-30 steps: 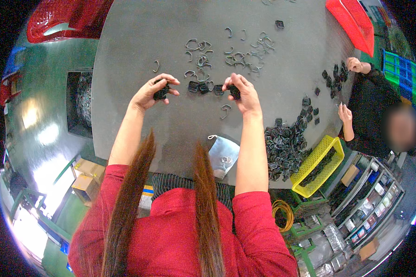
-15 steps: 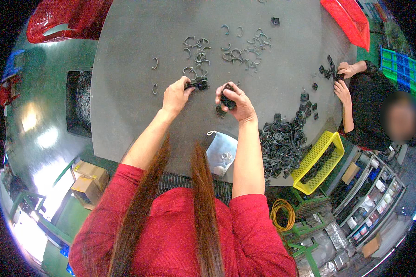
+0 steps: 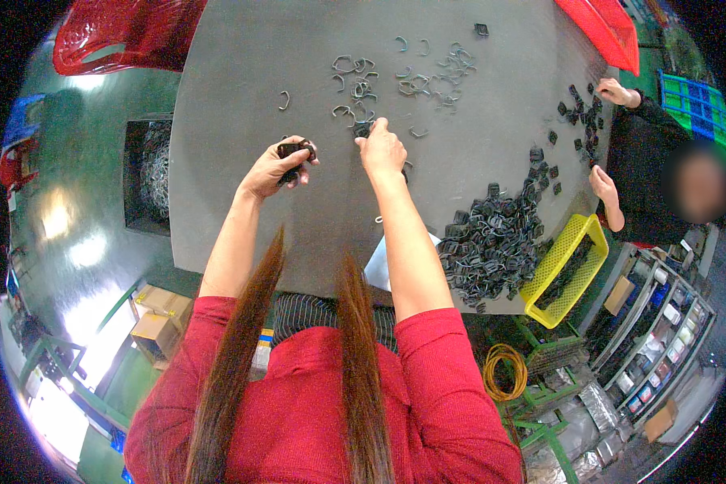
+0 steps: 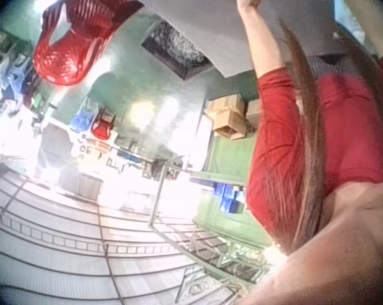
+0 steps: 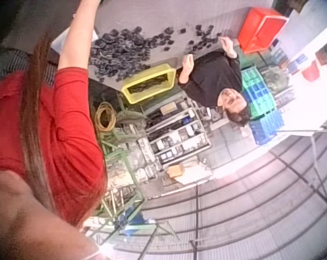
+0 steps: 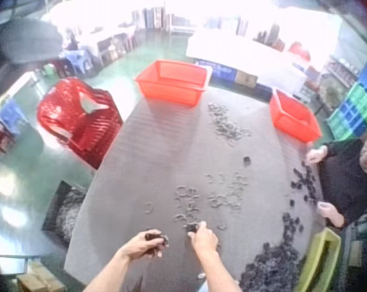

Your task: The person sorts small black plastic fasteners and metal hooks on a table, separating them into piles. They transfer the metal hooks into a black crate and place the crate on the floor. The person then resumes sorting the fasteners by hand, placing them into a yellow basket.

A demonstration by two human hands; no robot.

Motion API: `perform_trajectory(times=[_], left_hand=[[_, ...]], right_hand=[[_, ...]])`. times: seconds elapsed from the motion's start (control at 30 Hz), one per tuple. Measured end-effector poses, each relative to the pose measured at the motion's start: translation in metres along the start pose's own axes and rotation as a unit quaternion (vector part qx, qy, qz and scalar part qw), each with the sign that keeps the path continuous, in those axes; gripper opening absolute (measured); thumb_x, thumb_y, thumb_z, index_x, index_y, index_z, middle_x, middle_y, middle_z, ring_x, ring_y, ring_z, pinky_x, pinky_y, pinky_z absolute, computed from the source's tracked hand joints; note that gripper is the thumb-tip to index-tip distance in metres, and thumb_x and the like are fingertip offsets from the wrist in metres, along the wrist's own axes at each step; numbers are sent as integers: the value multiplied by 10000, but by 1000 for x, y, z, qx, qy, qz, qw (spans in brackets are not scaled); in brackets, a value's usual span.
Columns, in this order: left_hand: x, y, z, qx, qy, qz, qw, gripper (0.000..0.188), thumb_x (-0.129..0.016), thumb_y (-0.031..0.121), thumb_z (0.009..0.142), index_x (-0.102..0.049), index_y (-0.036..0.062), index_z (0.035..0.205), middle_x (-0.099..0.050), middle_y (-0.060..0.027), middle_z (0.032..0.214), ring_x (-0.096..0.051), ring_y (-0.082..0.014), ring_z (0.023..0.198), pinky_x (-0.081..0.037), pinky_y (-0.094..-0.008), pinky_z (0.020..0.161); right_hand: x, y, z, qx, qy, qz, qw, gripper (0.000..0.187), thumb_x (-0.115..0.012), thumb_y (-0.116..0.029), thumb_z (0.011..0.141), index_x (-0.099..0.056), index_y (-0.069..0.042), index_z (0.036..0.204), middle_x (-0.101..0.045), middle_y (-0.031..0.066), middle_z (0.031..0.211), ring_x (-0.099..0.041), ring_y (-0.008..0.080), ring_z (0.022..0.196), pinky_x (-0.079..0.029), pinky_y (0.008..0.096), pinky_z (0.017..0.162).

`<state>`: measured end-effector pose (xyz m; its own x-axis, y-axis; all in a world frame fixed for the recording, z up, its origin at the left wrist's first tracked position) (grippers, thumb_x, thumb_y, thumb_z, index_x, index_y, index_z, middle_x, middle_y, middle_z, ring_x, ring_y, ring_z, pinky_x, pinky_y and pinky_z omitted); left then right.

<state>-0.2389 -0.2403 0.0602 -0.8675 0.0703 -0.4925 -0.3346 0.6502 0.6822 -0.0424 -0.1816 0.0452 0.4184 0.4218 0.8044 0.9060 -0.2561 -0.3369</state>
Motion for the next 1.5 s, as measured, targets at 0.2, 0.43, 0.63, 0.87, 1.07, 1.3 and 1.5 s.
perform_trajectory(times=[0.2, 0.43, 0.63, 0.87, 1.07, 1.3, 1.5], left_hand=[[2, -3, -5, -9, -4, 2, 1000, 288, -603, 255, 861, -565, 79, 1086, -615, -62, 967, -635, -139, 716, -455, -195, 437], [-18, -24, 20, 17, -33, -25, 999, 370, -521, 454, 876, -579, 90, 855, -597, -31, 832, -621, -133, 703, -435, -211, 435], [-74, -50, 52, -70, 109, 323, 938, 348, -669, 403, 777, -615, 63, 828, -611, -31, 698, -609, -154, 666, -469, -293, 554], [-136, -78, 72, -133, 139, 595, 780, 287, -690, 266, 733, -567, 89, 922, -608, -124, 812, -613, -306, 780, -481, -404, 673], [-124, -67, 73, -104, 20, 404, 909, 239, -693, 216, 750, -584, 40, 869, -583, -37, 731, -571, -187, 650, -448, -315, 583], [-70, -7, 48, 98, -17, 22, 995, 126, -649, 168, 809, -572, 69, 814, -571, -2, 697, -522, -74, 567, -377, -214, 459], [-48, 19, 83, 39, 86, 18, 995, 111, -602, 203, 848, -569, 98, 836, -591, 9, 733, -553, -62, 604, -382, -198, 463]], right_hand=[[29, 22, -19, -39, -211, 460, 861, 188, -716, -177, 748, -565, -69, 774, -545, -8, 618, -482, 43, 507, -335, 191, 386], [40, 84, -39, -105, -132, 468, 867, 165, -718, -194, 756, -590, -91, 765, -559, -7, 620, -508, 64, 528, -355, 213, 407], [64, 111, -59, 37, -162, 753, 636, 217, -637, -161, 819, -536, -88, 996, -590, 99, 924, -594, 197, 768, -433, 243, 460], [90, 125, 19, 49, -154, 771, 616, 241, -564, -325, 883, -544, -98, 958, -559, 57, 901, -545, 154, 715, -426, 220, 480], [169, 111, 143, -9, 11, 439, 898, 305, -616, -359, 839, -570, -85, 965, -609, 50, 805, -574, 94, 724, -418, 225, 475], [204, 100, 271, -76, 169, 84, 979, 417, -668, -372, 774, -565, -81, 1055, -621, 110, 1038, -591, 267, 977, -465, 397, 805], [189, 99, 282, 6, 99, 5, 995, 366, -682, -365, 755, -592, -121, 1012, -596, 116, 1104, -576, 286, 1014, -463, 417, 840]])
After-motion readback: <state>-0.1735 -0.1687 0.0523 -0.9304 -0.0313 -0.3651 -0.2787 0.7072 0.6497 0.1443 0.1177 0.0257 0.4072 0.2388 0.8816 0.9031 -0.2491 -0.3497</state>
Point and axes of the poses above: each hand's wrist, its own z-axis towards the middle knuckle, its own x-axis out of the back of the hand, y = z × x, the point moved 3 cm from there along z, towards the middle knuckle
